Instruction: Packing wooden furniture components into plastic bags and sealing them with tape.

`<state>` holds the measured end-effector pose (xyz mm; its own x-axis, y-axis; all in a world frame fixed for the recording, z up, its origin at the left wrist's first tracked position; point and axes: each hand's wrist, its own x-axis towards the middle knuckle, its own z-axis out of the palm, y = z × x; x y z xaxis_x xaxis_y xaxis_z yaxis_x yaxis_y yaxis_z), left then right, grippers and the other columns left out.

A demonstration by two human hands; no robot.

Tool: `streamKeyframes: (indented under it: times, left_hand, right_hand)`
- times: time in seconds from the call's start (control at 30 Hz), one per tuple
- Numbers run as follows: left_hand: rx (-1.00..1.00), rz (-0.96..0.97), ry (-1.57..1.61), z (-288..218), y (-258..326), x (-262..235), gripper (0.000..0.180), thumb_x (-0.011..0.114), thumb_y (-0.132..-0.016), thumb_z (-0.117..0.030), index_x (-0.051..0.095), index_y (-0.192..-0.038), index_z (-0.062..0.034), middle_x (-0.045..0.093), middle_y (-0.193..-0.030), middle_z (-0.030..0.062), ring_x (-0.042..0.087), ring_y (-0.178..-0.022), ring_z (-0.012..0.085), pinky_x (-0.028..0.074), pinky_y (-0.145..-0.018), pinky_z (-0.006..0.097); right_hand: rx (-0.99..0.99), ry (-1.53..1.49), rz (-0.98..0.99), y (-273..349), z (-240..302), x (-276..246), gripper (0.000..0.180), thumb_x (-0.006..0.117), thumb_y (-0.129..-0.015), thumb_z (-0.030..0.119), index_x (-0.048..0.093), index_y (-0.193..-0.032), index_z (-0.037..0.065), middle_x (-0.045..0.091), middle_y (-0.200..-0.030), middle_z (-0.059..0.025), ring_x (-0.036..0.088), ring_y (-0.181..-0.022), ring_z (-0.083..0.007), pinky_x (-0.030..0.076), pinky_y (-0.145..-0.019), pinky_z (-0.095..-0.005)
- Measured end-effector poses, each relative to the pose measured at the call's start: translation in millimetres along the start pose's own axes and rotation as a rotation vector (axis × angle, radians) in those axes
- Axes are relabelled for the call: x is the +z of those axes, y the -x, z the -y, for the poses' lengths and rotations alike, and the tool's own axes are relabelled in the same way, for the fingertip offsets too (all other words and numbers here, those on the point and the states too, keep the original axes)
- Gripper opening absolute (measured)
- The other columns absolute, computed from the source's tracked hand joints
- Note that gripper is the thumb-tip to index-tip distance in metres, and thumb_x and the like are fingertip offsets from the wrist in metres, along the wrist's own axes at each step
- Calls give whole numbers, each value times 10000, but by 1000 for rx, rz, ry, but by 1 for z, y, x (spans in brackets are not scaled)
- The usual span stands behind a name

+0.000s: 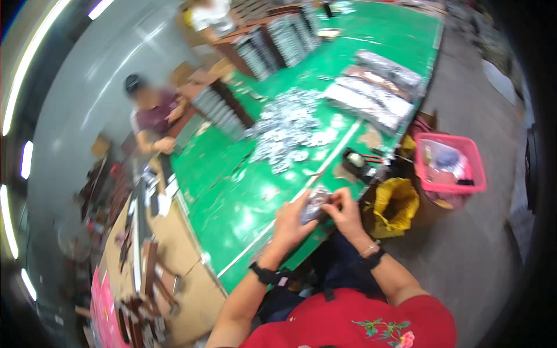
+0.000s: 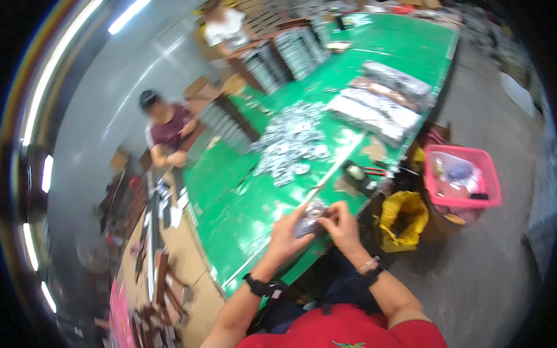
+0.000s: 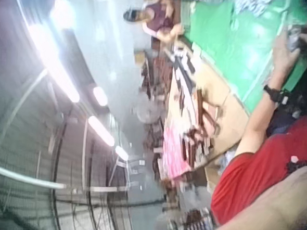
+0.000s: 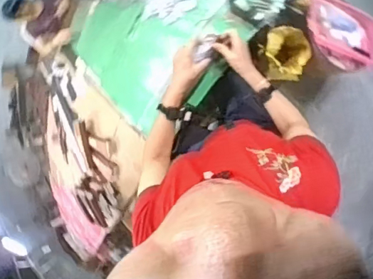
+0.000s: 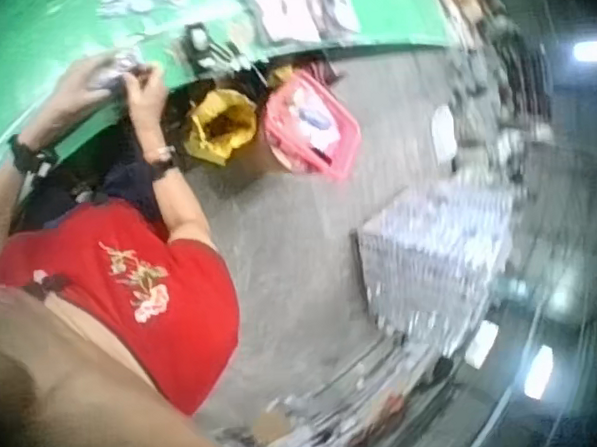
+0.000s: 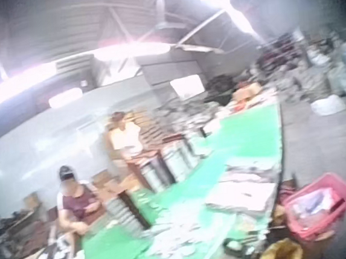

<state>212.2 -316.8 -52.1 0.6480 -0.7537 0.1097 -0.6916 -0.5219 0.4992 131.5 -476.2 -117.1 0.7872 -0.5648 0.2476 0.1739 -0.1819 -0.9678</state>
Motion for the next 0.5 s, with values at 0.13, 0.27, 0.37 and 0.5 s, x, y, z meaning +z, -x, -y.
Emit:
streamKeyframes:
  times: [0.13, 0.27, 0.37, 0.5]
  left_hand:
    - [-49, -167, -93, 1, -8, 0, 795, 797, -776, -610, 634, -1367, -103, 724, -1112, 148, 647, -1035, 348, 351, -1082, 573]
    - [-68, -283, -253, -1, -21, 8, 645, 765, -822, -580, 691, -1188, -54, 737, -1011, 139, 650, -1024, 336, 329, -1103, 549]
    - [-57, -339, -246, 0, -20, 18, 594, 817, -782, -527, 690, -1116, -52, 717, -903, 134, 651, -927, 328, 402, -982, 482]
    - [-108, -278, -220, -17, -24, 15, 519, 835, -767, -450, 658, -1045, -48, 708, -884, 141, 645, -918, 336, 410, -918, 472]
  right_hand:
    - [-32, 81, 36, -3, -5, -3, 355, 830, -839, 205, 548, -989, 50, 626, -775, -92, 641, -697, -237, 494, -655, -356]
    - [-142, 114, 69, -13, -10, 0, 342, 817, -801, 158, 557, -1002, 63, 644, -791, -79, 653, -738, -268, 495, -718, -386]
    - [-142, 213, 119, -14, -7, -11, 318, 815, -792, 154, 579, -991, 78, 660, -795, -68, 650, -730, -269, 486, -726, -386]
    - [-137, 290, 91, -11, -11, -25, 324, 828, -789, 132, 621, -1031, 69, 655, -792, -57, 642, -720, -227, 492, -682, -361]
